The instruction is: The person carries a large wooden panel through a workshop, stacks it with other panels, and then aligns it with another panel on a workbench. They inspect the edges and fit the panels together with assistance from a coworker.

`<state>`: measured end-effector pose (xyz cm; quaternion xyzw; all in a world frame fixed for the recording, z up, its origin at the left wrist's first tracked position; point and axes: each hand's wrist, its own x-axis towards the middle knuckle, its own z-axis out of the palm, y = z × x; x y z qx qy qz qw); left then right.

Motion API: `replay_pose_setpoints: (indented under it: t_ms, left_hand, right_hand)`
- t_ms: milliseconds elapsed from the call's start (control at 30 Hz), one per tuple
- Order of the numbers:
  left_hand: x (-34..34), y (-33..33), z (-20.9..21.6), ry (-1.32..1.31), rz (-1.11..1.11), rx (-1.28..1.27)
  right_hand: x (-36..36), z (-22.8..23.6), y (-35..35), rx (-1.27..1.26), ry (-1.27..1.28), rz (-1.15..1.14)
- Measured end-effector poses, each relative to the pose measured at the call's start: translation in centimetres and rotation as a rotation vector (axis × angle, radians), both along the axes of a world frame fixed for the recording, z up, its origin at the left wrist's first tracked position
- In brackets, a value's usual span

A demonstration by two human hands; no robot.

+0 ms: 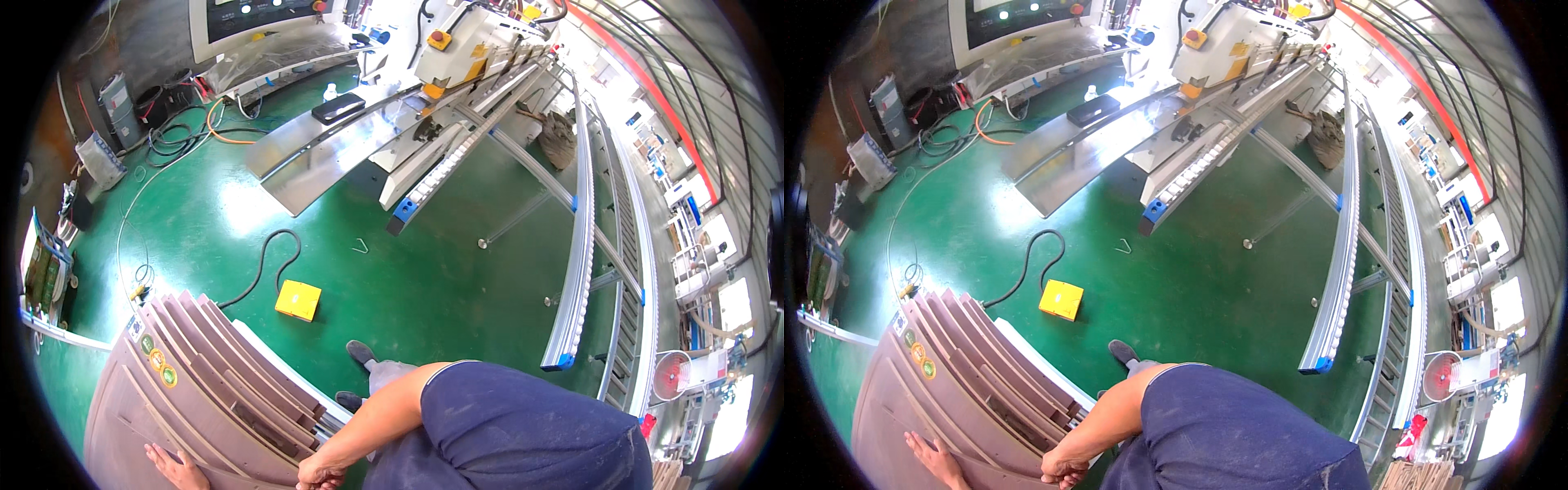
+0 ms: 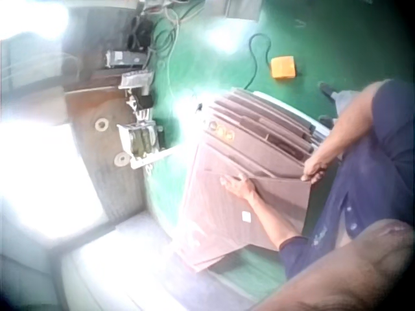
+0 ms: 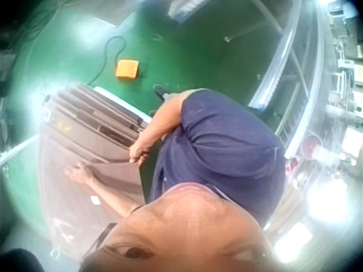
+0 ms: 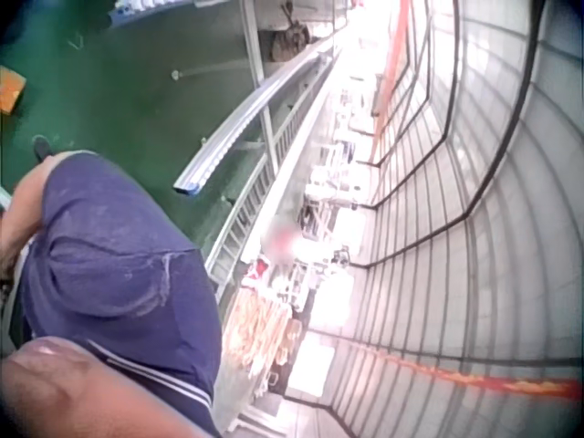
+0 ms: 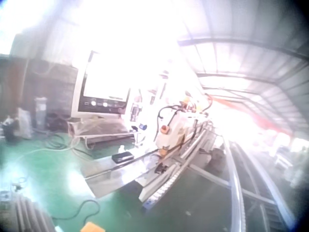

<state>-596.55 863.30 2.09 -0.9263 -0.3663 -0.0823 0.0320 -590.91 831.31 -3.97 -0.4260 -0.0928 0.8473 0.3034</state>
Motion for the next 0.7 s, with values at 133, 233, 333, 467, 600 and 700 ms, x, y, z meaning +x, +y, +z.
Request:
replay_pose_setpoints:
  t_ms: [133, 233, 333, 467, 600, 700]
  left_hand:
    - [-1.4, -1.5, 1.5, -0.099, 0.011, -0.007]
    - [-0.4, -2.5, 2.3, -0.145, -0.043, -0.061]
    - [1.9, -4.7, 3.6, -0.122, -0.014, -0.082]
    - [-0.2, -5.9, 5.0, -0.191, 0.042, -0.197]
    - [-1.2, -10.9, 3.2, -0.060, 0.585, -0.042]
    - [-3.2, -16.8, 3.8, 0.034, 0.636, -0.078]
  right_hand:
    - [1.5, 5.4, -0.6, -0.238, 0.099, -0.004]
    - [1.7, 7.6, -2.7, -0.217, -0.004, 0.027]
    - [1.8, 6.8, -3.6, -0.273, 0.083, -0.103]
    - [0.6, 6.1, -4.4, -0.270, 0.329, -0.203]
    - [0.6, 5.2, -5.1, -0.328, 0.477, -0.328]
    - [1.4, 6.4, -4.8, -0.352, 0.550, -0.383]
